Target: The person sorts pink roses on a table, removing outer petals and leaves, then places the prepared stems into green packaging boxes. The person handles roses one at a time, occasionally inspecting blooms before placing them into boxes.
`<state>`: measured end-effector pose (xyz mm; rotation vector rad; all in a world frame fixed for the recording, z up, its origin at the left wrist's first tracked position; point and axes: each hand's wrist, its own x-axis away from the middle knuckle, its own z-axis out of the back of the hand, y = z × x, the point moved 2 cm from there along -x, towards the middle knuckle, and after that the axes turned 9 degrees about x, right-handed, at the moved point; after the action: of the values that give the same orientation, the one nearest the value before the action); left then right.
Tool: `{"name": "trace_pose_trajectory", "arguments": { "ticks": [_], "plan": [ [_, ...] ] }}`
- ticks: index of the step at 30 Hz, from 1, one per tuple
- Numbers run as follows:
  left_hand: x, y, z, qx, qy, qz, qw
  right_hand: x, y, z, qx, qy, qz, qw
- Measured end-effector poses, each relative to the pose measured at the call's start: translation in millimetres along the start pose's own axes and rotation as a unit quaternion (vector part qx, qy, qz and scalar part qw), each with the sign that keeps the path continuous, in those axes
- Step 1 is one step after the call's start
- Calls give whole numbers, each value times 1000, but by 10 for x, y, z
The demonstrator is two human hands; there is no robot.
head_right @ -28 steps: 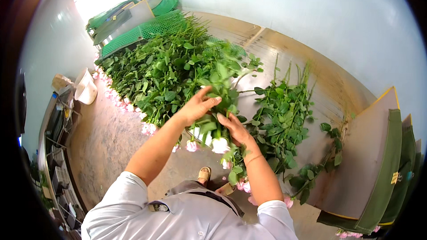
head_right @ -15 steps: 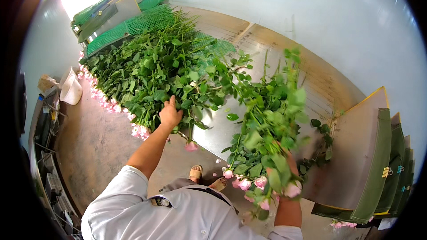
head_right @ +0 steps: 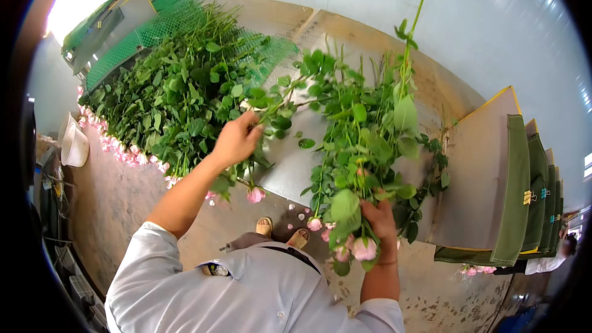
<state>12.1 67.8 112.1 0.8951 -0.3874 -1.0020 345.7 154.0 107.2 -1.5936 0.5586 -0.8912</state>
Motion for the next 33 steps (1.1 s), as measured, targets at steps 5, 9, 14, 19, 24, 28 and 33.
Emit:
{"name": "trace_pose_trajectory", "arguments": {
  "ticks": [5,9,14,19,24,28,33],
  "plan": [
    [-278,73,-962,338,-67,63,937,-458,338,-422,35,-19,-8,999],
    [-159,143,-1368,241,-137,-2,961,-736,725,-501,-160,-31,-112,980],
    [-108,-243,-1134,281,-166,131,936,-849,632,-586,-161,-80,-47,983],
    [369,-516,-1138,620,-257,347,655,-1055,622,-755,-55,-47,-68,995],
    [308,-852,-733,669,-147,316,657,-860,447,-458,45,23,-84,995],
    [412,-1403,-826,709,-110,362,595,-649,527,-252,90,77,-109,987],
    [538,-885,-1472,683,-161,383,600,-602,269,-508,252,63,-54,964]
  ]
}}
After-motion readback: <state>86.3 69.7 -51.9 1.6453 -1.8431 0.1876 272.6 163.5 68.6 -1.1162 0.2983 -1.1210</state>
